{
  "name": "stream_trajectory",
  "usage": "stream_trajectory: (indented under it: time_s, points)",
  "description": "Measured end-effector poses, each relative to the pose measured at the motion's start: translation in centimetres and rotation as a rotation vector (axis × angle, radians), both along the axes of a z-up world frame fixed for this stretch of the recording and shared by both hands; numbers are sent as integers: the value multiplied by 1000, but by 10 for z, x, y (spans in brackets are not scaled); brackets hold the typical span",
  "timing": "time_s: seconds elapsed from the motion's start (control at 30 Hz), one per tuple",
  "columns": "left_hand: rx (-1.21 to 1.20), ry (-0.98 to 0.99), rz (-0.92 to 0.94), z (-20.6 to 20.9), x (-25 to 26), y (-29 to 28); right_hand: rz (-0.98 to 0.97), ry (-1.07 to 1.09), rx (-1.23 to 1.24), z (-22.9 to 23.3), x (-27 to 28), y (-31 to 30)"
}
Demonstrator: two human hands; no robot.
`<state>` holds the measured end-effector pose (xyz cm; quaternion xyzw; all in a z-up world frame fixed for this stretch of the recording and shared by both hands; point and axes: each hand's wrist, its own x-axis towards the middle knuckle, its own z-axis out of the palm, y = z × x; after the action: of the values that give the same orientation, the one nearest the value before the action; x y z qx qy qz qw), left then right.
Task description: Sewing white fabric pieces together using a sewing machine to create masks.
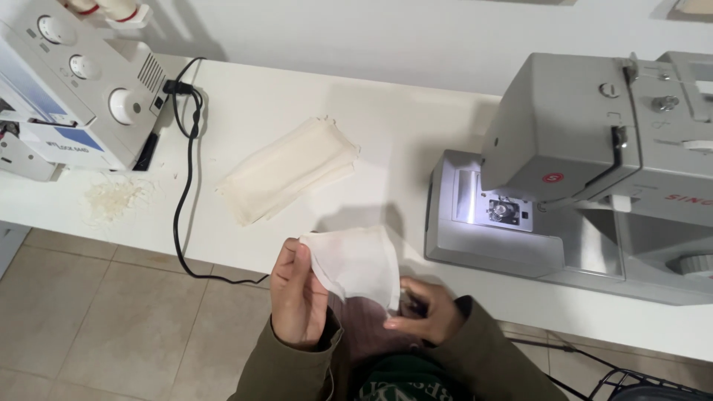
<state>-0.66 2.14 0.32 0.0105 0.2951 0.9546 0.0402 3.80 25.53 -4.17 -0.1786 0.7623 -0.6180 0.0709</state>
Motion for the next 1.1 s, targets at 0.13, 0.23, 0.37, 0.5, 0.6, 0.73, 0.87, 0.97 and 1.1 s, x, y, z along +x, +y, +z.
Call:
stream_trajectory:
  time_s: [0.13, 0.23, 0.37, 0.5, 0.6, 0.73, 0.87, 0.97, 1.1]
  points:
    - [34, -95, 66, 1, -9, -4, -68, -60, -131, -49, 6, 12]
    - [-57, -84, 160, -11, -16, -13, -237, -242, -138, -41, 3, 26]
    - [-688, 238, 373, 20, -17, -3, -286, -64, 40, 28, -10, 23]
    - [-1053, 732, -303, 55, -13, 27, -175, 11, 236, 55, -14, 25]
    - [-1185, 902, -318, 29, -13, 52, -126, 92, 175, 54, -12, 38]
    - [-1075, 836, -224, 27, -10, 60, -222, 75, 116, 37, 0, 56]
    - [-1066, 729, -121, 41, -2, 63, -377, -65, -67, 23, 6, 57]
    - [-1091, 690, -88, 52, 3, 64, -476, -93, -203, 15, 10, 52]
    - [-1130, 596, 11, 54, 10, 67, -705, 255, 6, 65, 15, 22]
